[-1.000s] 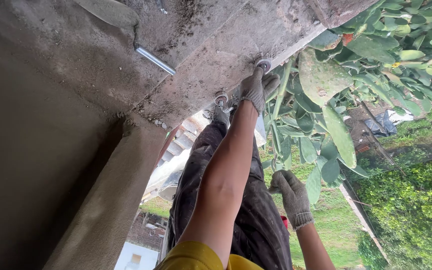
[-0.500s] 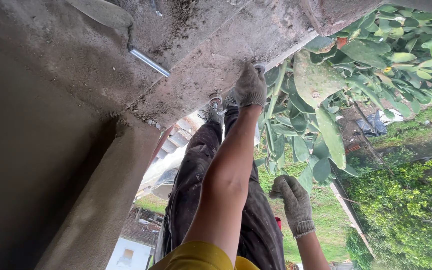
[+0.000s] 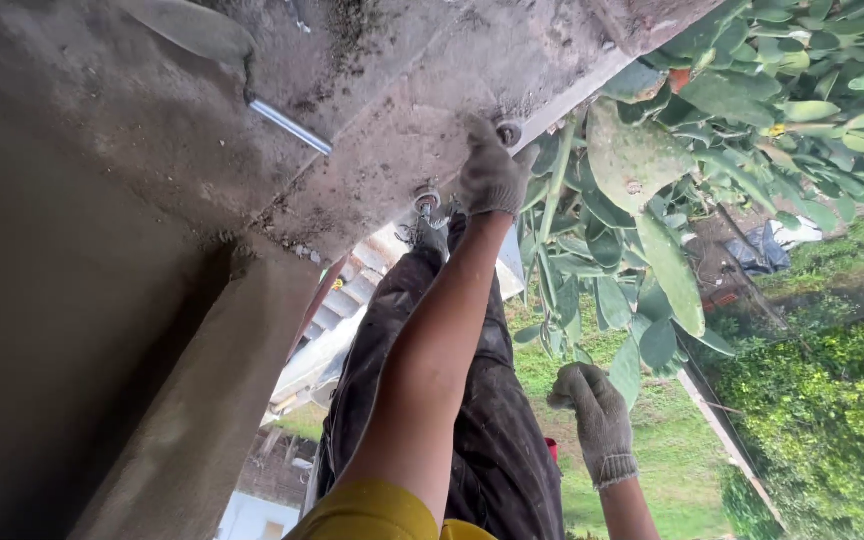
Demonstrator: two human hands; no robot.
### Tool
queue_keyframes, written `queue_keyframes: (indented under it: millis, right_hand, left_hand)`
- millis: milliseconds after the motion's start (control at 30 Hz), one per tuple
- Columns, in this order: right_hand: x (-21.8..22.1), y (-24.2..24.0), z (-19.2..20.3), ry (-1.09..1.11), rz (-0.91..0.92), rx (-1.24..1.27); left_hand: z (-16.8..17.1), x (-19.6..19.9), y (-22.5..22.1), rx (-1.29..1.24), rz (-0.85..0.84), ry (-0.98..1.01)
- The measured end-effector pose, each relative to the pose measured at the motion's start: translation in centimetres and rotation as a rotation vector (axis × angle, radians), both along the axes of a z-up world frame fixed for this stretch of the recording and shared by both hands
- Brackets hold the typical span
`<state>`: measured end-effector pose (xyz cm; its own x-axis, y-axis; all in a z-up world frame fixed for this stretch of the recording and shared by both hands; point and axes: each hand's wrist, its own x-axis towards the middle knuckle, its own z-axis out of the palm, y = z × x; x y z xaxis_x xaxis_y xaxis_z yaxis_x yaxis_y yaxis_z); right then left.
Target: Apply and smooth mortar on a wall corner using a trowel and hands
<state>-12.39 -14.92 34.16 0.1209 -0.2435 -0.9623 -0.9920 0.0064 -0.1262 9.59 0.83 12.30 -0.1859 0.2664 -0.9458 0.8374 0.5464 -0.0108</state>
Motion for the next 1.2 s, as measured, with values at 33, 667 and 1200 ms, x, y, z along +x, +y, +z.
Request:
queue_keyframes:
  millis: [33, 667, 1200]
  right_hand:
    - [0.2, 0.6, -0.3, -0.019, -0.01, 0.004]
    - [-2.2, 0.4, 0.7, 0.003, -0.044, -0.005]
    - [-3.4, -0.2, 2.1, -0.108, -0.051, 0.003]
  left_hand:
    - [-4.3, -3.2, -0.7, 0.291, -0.412, -0.156]
    - [-10.7, -4.1, 0.0, 0.006, -0.576, -0.106]
    - [-9.1, -1.7, 0.7, 0.086, -1.933, -0.215]
